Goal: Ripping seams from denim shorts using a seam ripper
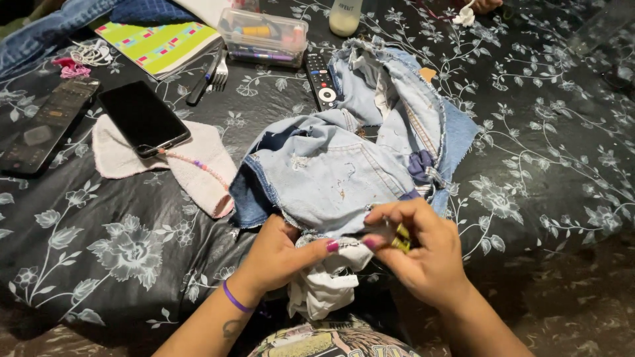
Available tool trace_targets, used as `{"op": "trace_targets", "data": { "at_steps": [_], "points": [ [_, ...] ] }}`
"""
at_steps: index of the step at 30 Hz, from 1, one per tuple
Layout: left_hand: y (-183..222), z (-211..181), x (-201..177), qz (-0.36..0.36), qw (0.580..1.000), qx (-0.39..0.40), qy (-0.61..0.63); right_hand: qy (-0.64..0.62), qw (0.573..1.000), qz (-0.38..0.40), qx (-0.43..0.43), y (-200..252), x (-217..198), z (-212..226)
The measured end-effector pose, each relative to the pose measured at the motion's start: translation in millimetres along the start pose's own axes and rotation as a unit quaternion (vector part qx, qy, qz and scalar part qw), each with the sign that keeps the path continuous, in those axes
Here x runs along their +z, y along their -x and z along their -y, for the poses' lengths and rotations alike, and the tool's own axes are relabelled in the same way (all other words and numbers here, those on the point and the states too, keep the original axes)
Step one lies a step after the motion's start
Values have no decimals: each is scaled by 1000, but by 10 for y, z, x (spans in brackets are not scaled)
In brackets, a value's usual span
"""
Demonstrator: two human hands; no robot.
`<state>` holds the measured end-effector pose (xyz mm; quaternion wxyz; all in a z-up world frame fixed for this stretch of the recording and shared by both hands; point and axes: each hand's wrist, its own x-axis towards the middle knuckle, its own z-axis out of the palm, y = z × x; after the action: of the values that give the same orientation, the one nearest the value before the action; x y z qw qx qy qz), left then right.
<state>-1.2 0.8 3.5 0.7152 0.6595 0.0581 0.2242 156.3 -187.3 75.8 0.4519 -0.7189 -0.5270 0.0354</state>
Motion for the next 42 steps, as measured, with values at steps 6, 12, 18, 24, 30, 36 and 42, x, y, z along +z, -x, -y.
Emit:
{"op": "trace_targets", "data": {
  "at_steps": [6, 12, 18, 24, 30, 36, 42],
  "points": [
    [-10, -144, 29, -15, 1000, 21, -13, 18, 1000, 1, -2, 120, -19, 20],
    [-17, -130, 32, -20, 999, 15, 29, 35, 999, -1, -17, 138, 117, 70],
    [-43, -123, 29, -31, 998, 59, 7, 48, 981, -41, -181, 131, 303, 144],
    [-49, -71, 38, -43, 997, 57, 43, 175, 937, -81, -293, 134, 446, 171],
    [-43, -76, 33, -37, 996, 36, 68, 159, 934, -116, -298, 105, 483, 143],
    [-23, -77, 48, -55, 989, -67, 118, 127, 951, -176, -221, 82, 289, 63],
    [-18, -16, 27, -42, 992, -62, 105, 52, 964, -137, -221, 163, 166, -120]
  ]
}}
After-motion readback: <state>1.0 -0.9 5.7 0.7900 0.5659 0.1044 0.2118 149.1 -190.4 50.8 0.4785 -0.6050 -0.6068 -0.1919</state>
